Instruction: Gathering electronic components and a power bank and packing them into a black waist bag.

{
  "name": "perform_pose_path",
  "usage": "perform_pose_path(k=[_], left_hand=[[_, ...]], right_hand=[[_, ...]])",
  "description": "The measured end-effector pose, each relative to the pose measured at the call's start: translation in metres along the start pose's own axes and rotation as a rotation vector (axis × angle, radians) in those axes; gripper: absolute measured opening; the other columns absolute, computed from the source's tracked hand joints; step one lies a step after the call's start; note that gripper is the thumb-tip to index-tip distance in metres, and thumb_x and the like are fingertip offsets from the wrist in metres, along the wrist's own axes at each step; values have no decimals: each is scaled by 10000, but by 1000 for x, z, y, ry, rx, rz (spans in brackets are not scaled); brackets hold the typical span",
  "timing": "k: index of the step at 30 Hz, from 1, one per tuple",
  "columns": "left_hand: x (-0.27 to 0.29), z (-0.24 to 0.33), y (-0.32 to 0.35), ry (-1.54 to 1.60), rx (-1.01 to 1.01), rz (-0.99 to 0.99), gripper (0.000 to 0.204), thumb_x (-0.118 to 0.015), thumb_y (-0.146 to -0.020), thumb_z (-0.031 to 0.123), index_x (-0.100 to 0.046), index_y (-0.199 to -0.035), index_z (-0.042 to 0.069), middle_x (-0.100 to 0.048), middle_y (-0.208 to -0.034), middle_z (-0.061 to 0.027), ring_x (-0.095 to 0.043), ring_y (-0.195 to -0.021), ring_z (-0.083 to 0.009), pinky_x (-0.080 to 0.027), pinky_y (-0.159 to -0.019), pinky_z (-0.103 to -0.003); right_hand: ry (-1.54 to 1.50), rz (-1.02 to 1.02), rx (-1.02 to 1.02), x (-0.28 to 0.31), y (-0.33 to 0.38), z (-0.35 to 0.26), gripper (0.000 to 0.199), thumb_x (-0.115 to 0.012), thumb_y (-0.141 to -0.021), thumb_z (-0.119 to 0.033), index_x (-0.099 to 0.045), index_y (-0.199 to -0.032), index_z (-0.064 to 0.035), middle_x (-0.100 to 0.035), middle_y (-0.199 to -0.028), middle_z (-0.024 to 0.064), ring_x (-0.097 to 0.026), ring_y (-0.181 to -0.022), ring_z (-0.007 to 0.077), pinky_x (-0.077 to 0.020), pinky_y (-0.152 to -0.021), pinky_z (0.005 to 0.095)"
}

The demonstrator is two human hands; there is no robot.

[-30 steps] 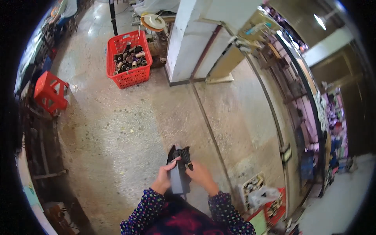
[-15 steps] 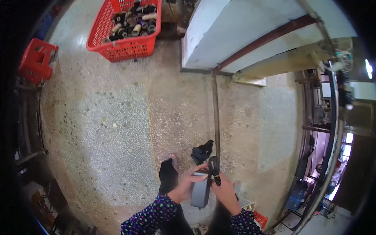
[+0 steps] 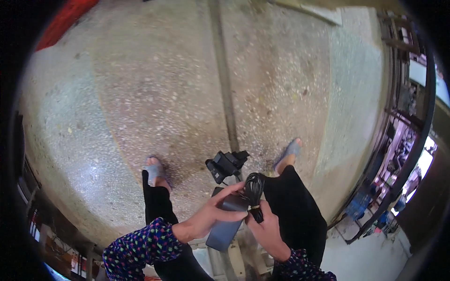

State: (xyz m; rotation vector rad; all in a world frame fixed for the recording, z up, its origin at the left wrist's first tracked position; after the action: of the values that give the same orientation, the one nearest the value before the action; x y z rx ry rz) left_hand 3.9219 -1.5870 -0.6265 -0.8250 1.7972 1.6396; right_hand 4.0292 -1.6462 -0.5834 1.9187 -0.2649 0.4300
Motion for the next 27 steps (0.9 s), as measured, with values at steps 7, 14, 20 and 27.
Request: perform_pose_path(k=[7,14,20,27], left_hand=[[-100,-42,-121,-171,151,-21,757,-696,-753,62,-311,-1403,104,-407,-1280,-44,-392,-1188,-151,-313,-994,-291],[-226,-45,-202,-368,199,5,741,-667,-740,58,-330,-1397,118,-403,-1257,-41,-383,-1184,-169,-304,-1010,-304],[-367,-60,-240,-537,139,56,637,-665,-788,91,-393,-1365,98,-430,-1176,-41,-444,-1099,-151,-360,-938,-272],[-581,-94,-254,-558,141,78,560,-590,-833,72,-399,-1360,88,-438,-1185,-46,-456,-1114,-166,-365,-960,-286]], right_hand=[[-56,97,-47,134,-29,74,324,-622,-789,-128,-493,-1053,8,-602,-690,131,-621,-617,174,-469,-569,291],[-364,211,-29,265,-40,103,309,-643,-800,-142,-502,-1025,16,-587,-695,113,-568,-618,117,-460,-560,285],[-482,252,11,395,-13,120,329,-630,-800,-206,-511,-1035,-9,-604,-751,204,-630,-719,353,-477,-599,387],[-526,365,121,606,75,107,382,-633,-775,-286,-512,-988,7,-585,-797,263,-584,-788,444,-464,-628,473]])
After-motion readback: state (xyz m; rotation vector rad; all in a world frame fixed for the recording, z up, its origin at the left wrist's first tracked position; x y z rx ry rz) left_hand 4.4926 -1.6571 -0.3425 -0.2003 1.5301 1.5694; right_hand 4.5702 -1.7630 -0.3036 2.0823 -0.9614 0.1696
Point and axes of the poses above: each hand's wrist, its own y-axis away from the middle knuckle, its own x-axis out of the back of the hand, z = x × y, the point moved 8 cm from there along -y, towards the middle knuckle
